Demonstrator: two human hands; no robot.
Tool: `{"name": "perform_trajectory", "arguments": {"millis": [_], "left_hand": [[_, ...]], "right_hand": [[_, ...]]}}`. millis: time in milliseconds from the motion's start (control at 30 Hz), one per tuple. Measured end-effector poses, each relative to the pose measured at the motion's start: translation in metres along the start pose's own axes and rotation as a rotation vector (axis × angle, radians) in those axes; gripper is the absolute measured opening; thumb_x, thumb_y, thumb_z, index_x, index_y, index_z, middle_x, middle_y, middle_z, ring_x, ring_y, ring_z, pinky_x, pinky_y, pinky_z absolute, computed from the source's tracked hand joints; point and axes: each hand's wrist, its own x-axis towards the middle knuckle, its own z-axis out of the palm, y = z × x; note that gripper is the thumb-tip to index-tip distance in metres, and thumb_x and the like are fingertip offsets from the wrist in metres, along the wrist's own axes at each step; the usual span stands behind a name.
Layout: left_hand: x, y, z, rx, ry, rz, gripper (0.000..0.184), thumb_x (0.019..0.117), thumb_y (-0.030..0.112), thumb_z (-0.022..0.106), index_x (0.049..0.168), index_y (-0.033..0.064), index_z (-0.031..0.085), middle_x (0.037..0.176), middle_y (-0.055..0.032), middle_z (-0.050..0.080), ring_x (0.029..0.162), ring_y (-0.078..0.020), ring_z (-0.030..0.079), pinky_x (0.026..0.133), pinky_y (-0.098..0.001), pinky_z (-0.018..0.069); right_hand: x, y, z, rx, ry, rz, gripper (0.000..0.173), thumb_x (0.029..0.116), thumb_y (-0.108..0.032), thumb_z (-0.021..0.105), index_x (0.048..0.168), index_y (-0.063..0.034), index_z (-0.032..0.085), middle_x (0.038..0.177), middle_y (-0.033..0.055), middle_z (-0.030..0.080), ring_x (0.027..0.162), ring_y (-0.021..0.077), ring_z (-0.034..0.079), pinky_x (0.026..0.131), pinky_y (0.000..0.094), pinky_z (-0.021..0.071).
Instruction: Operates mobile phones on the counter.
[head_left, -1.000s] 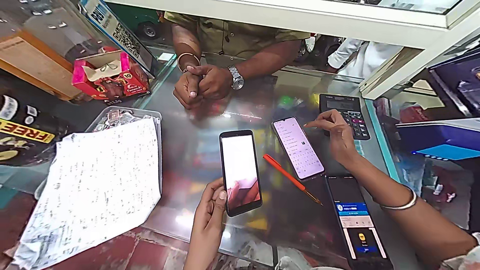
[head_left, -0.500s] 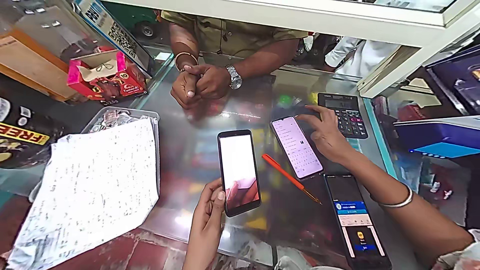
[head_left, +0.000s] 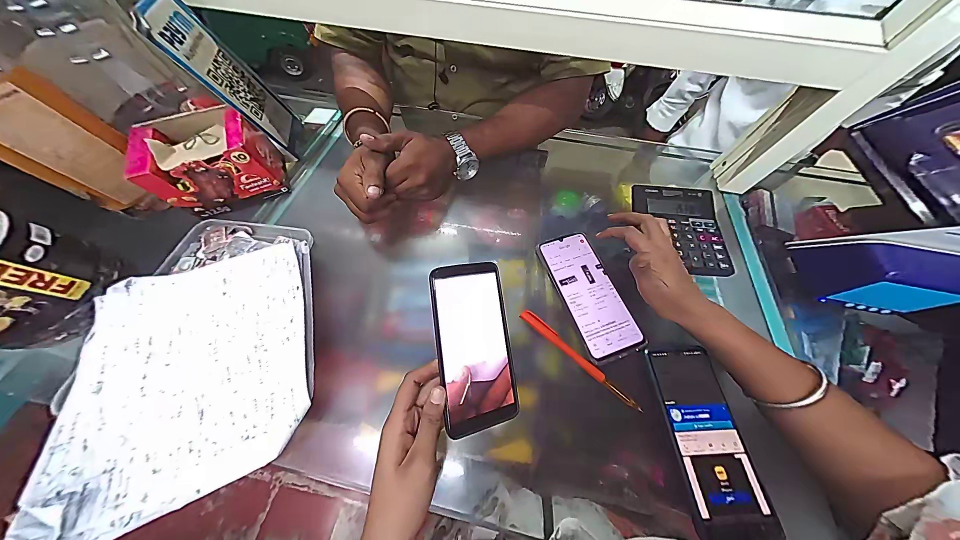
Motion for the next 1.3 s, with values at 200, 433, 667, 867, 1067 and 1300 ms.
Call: {"name": "perform_trajectory", "arguments": {"millis": [200,433,667,867,1067,1300], "left_hand": [[0.0002,-0.0011,-0.0007,-0.01,-0.004,0.004,0.031,0.1092,0.022,0.047,0.131,0.0014,0.054,0.107,-0.004,0.073,0.099,-0.0117,0.072,0.09,-0.0281,0.0592],[-0.0004,-0.0004,0.0002,-0.011,0.003,-0.004,0.029,0.1093,0.019,0.045,0.131,0.0017,0.054,0.107,-0.0032,0.073,0.099,-0.0106,0.071,0.09,-0.0275,0.0588],[0.0,-0.0006,-0.0009,-0.022,-0.006,-0.007,0.03,0.1094,0.019,0.045,0.131,0.001,0.053,0.108,-0.005,0.073,0.1,-0.0124,0.071,0.091,-0.0291,0.0592],[-0.0005,-0.0012,-0.0025,0.009,-0.007,-0.001,0.029,0.1095,0.019,0.044,0.131,0.0013,0.054,0.109,-0.004,0.072,0.1,-0.011,0.071,0.09,-0.0274,0.0585],[-0.0003,0.0003,-0.0014,0.003,0.002,-0.014,0.029,0.1095,0.02,0.045,0.131,0.0021,0.054,0.109,-0.0038,0.073,0.099,-0.011,0.071,0.089,-0.0272,0.0589],[0.0008,-0.0005,-0.0007,-0.005,0.003,-0.009,0.029,0.1093,0.02,0.046,0.13,0.0018,0.055,0.107,-0.0043,0.073,0.096,-0.0108,0.071,0.085,-0.0257,0.0592]], "right_hand": [[-0.0012,0.0009,0.0011,0.014,-0.025,-0.016,0.054,0.1028,-0.038,0.025,0.12,-0.0136,0.071,0.142,0.0173,0.053,0.133,0.0375,0.045,0.107,0.0588,0.0325],[-0.0019,-0.0016,0.0011,0.03,-0.037,-0.078,0.055,0.1045,-0.039,0.025,0.11,-0.0153,0.074,0.141,0.0189,0.052,0.132,0.0366,0.044,0.107,0.0571,0.0321],[-0.0019,-0.001,0.0011,0.04,-0.046,-0.129,0.057,0.105,-0.041,0.024,0.106,-0.0151,0.076,0.141,0.0195,0.053,0.132,0.0351,0.044,0.108,0.0553,0.0297],[-0.0013,-0.0014,0.0011,0.044,-0.025,-0.142,0.062,0.1066,-0.046,0.022,0.105,-0.0148,0.075,0.139,0.0188,0.055,0.131,0.0342,0.046,0.107,0.0539,0.032],[-0.0016,-0.0008,0.0009,0.044,-0.026,-0.149,0.069,0.1067,-0.051,0.017,0.108,-0.0143,0.075,0.139,0.018,0.055,0.132,0.0334,0.045,0.108,0.0537,0.0316],[-0.0024,0.0011,0.0005,0.059,-0.033,-0.138,0.067,0.1067,-0.05,0.018,0.109,-0.0145,0.075,0.14,0.018,0.055,0.133,0.0334,0.045,0.108,0.0535,0.0322]]}}
